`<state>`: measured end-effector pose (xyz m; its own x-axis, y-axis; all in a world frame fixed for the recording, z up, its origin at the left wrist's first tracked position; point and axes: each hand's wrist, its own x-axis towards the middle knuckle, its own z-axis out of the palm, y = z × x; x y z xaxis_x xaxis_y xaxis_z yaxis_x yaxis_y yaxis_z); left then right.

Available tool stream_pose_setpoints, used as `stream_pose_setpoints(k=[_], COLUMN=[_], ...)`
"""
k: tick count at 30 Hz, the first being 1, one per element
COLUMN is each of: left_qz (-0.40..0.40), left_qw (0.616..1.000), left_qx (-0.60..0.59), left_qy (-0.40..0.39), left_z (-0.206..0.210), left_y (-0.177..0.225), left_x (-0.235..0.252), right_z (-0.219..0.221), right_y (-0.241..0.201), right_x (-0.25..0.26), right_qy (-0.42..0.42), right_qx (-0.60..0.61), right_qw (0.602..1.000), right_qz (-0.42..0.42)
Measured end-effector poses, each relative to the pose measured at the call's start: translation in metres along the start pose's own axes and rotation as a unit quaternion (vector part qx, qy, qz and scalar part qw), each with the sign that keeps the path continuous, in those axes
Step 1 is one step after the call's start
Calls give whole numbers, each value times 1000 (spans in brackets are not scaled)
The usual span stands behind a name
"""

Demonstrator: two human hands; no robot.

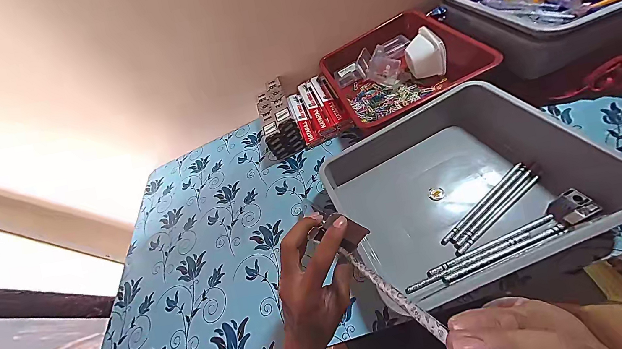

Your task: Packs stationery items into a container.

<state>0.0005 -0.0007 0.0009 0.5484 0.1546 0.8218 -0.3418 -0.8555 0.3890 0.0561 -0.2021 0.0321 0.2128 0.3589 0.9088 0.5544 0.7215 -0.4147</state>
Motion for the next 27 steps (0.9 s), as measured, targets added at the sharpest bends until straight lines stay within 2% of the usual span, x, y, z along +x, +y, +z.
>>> stream_pose_setpoints(k=[3, 8, 10, 13, 15, 16, 17, 19, 21, 22, 27], left_qz=[3, -8, -25, -8, -2, -2, -1, 0, 2, 1, -6], left_qw=[1000, 1000, 1000, 1000, 1000, 1000, 1000, 1000, 1000, 1000, 1000], left_qx=[5, -2, -3, 9, 6, 6, 6, 4, 4, 3, 9], left_qy=[4, 5, 9, 14, 10, 9, 10, 15, 17, 19, 3], left_z=[1, 3, 3, 5, 6, 7, 7, 10, 10, 10, 5], left_y=[1, 4, 12, 5, 1, 1, 1, 1, 1, 1, -2], left_x=[0, -2, 4, 1, -2, -3, -3, -3, -2, -2, -4], right_z=[6, 20, 15, -10, -43, -64, -84, -117, -131, -134, -136], right_y=[13, 52, 57, 45, 41, 44, 48, 60, 75, 79, 88], right_x=[2, 9, 8, 4, 2, 3, 5, 9, 9, 8, 3], right_qy=[19, 35, 20, 29, -35, -104, -201, -380, -467, -485, -506], right_qx=[-45, -252, -300, -327, -391, -430, -459, -432, -400, -387, -376], right_qw=[999, 965, 953, 944, 920, 895, 859, 777, 704, 689, 703], right_qz=[-8, -69, -46, -28, 16, 54, 105, 255, 355, 373, 331])
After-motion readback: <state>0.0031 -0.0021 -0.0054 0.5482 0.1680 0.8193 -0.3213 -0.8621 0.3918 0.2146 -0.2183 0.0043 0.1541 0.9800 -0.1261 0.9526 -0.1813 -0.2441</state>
